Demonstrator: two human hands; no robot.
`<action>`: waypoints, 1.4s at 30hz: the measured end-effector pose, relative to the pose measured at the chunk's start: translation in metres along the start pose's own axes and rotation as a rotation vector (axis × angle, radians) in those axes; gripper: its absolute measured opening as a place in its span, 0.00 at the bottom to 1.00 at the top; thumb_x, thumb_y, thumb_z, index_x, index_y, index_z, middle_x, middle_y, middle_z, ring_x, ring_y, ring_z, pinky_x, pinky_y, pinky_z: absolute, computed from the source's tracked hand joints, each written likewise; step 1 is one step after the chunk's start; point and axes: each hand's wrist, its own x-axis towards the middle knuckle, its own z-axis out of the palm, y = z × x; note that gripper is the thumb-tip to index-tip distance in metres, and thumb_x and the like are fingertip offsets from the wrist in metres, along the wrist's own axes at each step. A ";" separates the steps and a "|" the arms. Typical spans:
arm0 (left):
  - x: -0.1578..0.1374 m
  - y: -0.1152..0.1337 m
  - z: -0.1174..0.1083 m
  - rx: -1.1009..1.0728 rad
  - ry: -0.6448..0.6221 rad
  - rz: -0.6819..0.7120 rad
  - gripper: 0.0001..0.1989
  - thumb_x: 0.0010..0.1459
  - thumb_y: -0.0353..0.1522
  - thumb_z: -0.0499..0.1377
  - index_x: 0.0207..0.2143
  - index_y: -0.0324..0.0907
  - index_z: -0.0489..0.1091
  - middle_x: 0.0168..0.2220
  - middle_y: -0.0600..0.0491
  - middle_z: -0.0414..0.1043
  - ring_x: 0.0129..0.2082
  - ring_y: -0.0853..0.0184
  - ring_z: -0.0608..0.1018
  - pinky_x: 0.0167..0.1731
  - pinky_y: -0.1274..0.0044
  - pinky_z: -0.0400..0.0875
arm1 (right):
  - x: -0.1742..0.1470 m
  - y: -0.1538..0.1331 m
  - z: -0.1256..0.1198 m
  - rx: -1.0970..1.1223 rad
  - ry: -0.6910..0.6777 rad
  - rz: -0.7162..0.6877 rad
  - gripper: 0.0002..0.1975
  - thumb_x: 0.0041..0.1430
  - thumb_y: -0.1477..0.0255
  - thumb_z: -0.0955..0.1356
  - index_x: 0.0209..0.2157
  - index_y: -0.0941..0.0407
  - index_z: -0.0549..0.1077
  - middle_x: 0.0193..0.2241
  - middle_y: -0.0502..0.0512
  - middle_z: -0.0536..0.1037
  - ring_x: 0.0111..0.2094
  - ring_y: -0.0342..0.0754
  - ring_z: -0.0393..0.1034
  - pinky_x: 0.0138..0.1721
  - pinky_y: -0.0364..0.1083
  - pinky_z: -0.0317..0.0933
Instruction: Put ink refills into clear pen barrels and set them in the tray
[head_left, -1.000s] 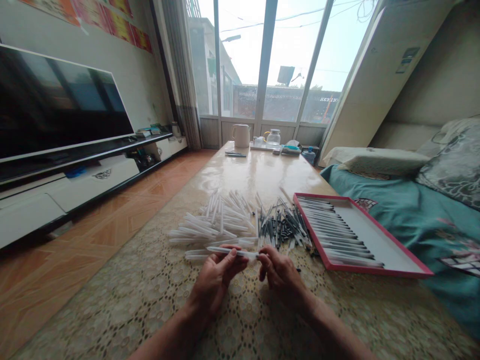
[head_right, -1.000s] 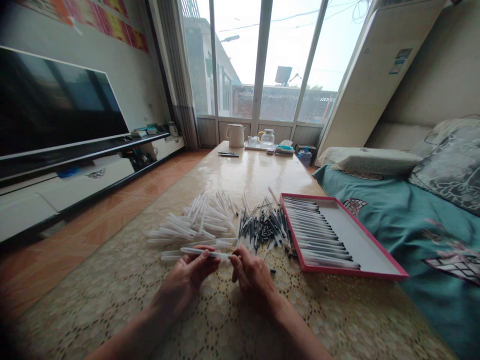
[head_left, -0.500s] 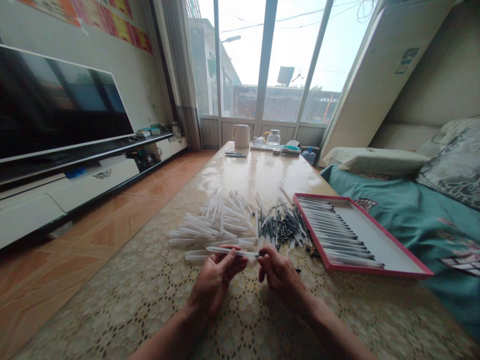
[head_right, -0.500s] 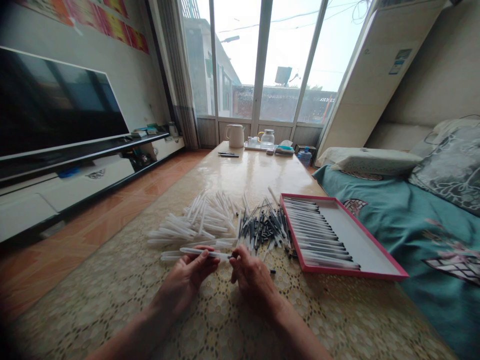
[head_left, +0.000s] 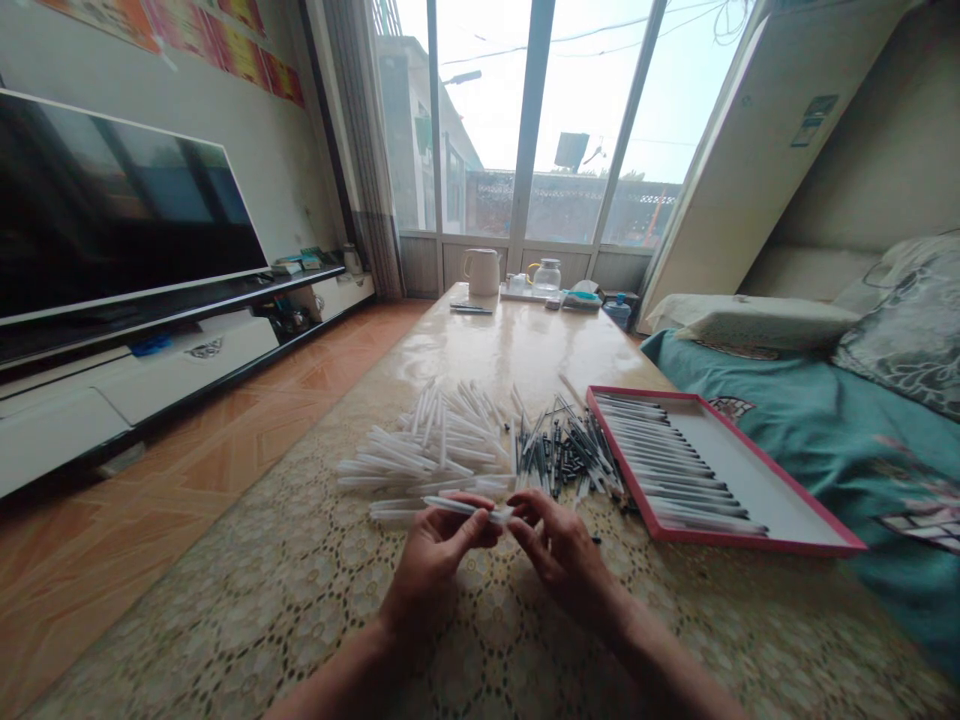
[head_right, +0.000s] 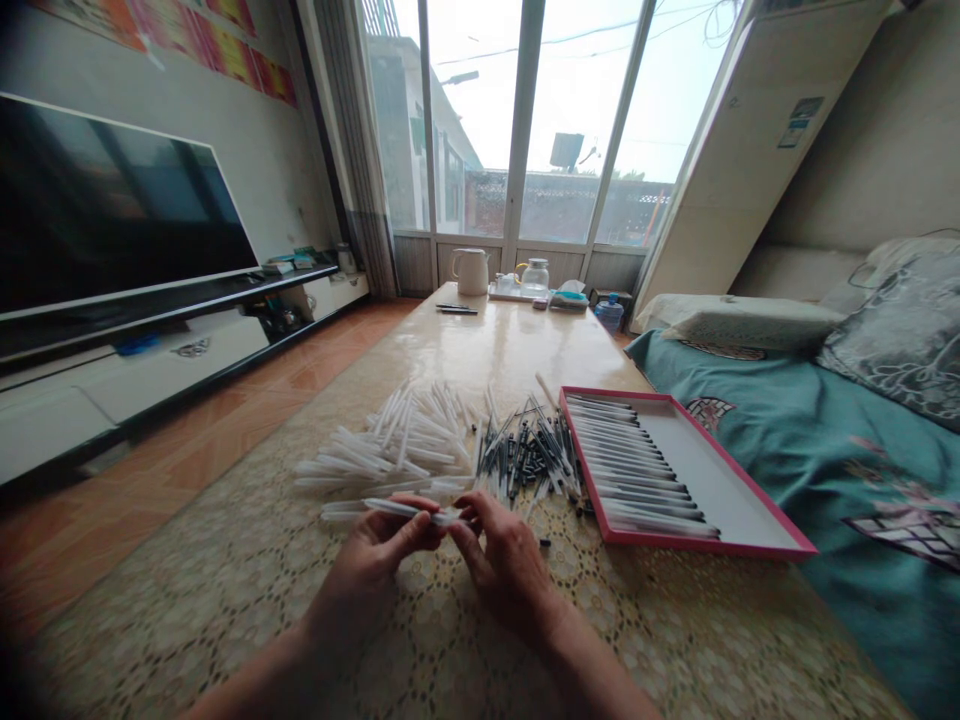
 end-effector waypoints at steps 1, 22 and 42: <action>0.000 0.000 0.001 0.059 -0.014 0.025 0.09 0.45 0.32 0.66 0.30 0.37 0.76 0.24 0.50 0.76 0.25 0.66 0.76 0.30 0.76 0.70 | 0.000 -0.001 0.000 -0.003 -0.015 -0.031 0.09 0.61 0.67 0.62 0.42 0.55 0.67 0.33 0.54 0.76 0.31 0.45 0.69 0.31 0.42 0.61; -0.002 -0.012 -0.006 0.957 0.078 0.428 0.06 0.50 0.25 0.56 0.29 0.44 0.71 0.29 0.50 0.70 0.33 0.60 0.71 0.35 0.70 0.64 | 0.000 0.005 -0.001 0.009 0.190 0.119 0.09 0.63 0.68 0.58 0.39 0.56 0.65 0.23 0.49 0.72 0.21 0.43 0.65 0.24 0.40 0.57; 0.011 0.004 -0.018 -0.126 0.288 0.053 0.21 0.45 0.34 0.66 0.43 0.39 0.69 0.30 0.53 0.75 0.25 0.75 0.72 0.27 0.83 0.66 | -0.006 -0.013 -0.004 -0.400 0.064 -0.079 0.12 0.63 0.69 0.58 0.26 0.56 0.63 0.19 0.47 0.66 0.20 0.40 0.59 0.25 0.40 0.46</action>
